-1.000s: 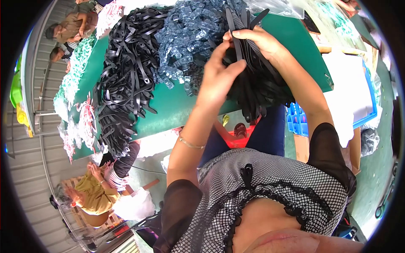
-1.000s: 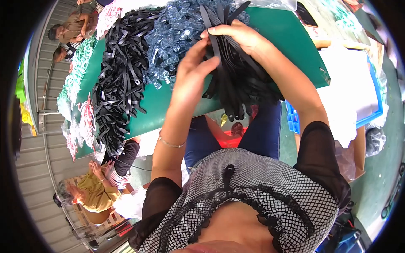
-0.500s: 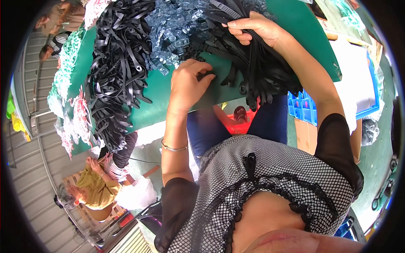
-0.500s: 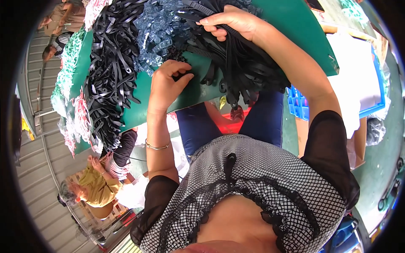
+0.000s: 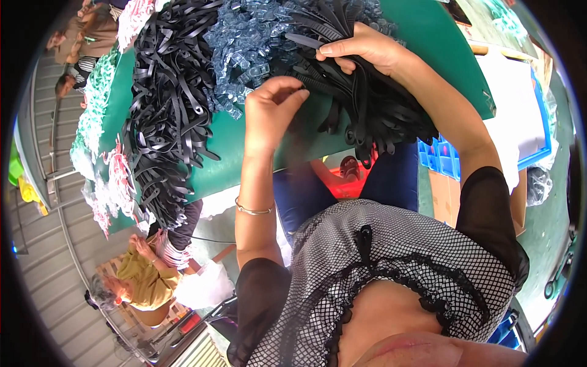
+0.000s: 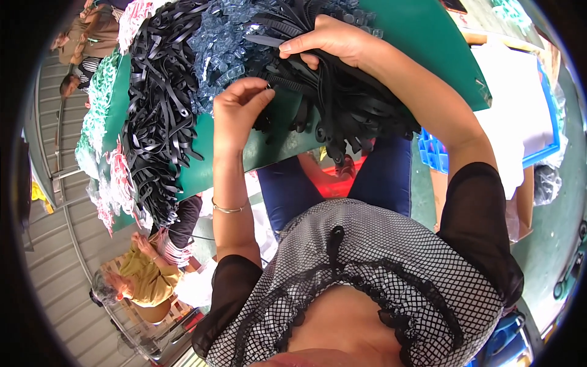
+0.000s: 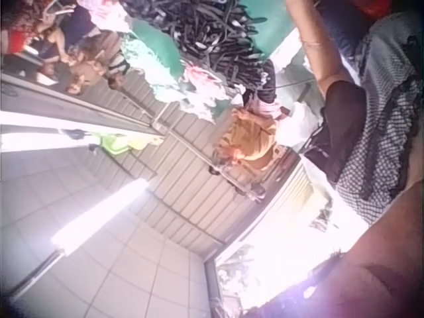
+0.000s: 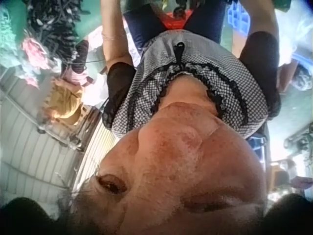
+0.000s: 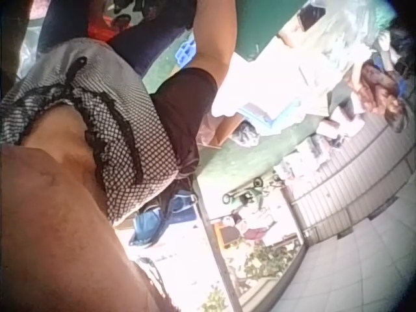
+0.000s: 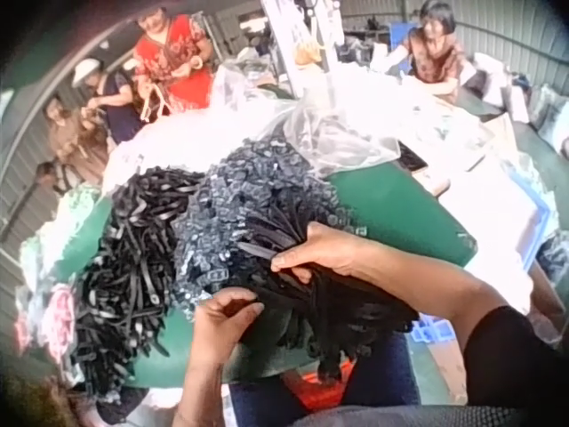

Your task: Sorting and organizing small black plastic components in a factory setting.

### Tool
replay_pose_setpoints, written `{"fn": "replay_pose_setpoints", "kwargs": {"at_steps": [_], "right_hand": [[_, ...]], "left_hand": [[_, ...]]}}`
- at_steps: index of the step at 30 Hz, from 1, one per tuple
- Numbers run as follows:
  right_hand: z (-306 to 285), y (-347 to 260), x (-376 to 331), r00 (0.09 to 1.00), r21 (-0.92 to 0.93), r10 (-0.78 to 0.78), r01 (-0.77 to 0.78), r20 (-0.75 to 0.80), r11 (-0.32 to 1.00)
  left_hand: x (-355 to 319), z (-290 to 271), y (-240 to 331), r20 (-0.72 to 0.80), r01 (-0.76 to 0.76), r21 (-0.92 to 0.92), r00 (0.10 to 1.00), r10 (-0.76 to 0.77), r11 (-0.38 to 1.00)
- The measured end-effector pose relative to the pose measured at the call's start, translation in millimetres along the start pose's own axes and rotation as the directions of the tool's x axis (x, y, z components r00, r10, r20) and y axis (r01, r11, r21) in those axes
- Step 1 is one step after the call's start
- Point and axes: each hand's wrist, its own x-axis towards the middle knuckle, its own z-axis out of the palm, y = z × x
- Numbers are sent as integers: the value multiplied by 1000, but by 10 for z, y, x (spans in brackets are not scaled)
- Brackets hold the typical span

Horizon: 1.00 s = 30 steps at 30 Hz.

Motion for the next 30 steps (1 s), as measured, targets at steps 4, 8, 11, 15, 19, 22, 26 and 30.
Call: {"fn": "replay_pose_setpoints", "kwargs": {"at_steps": [4, 8, 11, 15, 19, 22, 26, 30], "right_hand": [[19, 2, 9, 996, -4, -65, 65, 60, 998], [83, -49, -27, 999, 21, -44, 44, -8, 999], [48, -34, -18, 1000, 5, -4, 4, -10, 1000], [60, -40, -12, 1000, -4, -26, 26, -2, 1000], [93, -53, -27, 999, -46, -47, 46, -22, 998], [110, -64, -35, 998, -37, -46, 45, -39, 998], [93, -44, -36, 999, -41, -34, 32, -36, 999], [100, -52, -40, 999, -48, -42, 40, -34, 998]], "left_hand": [[162, -40, -65, -9, 15, -331, 1000, -19, 944], [217, 32, -31, -91, -42, -394, 996, 6, 918], [252, 89, 24, -116, -11, -504, 992, -55, 863], [265, 92, -11, -82, -1, -679, 994, -75, 734], [315, 45, -94, 35, 71, -848, 996, -78, 526], [329, 22, -116, 158, 167, -903, 986, -56, 396], [319, 51, -91, 176, 187, -899, 982, -66, 396], [307, 63, -70, 162, 179, -885, 984, -77, 431]]}}
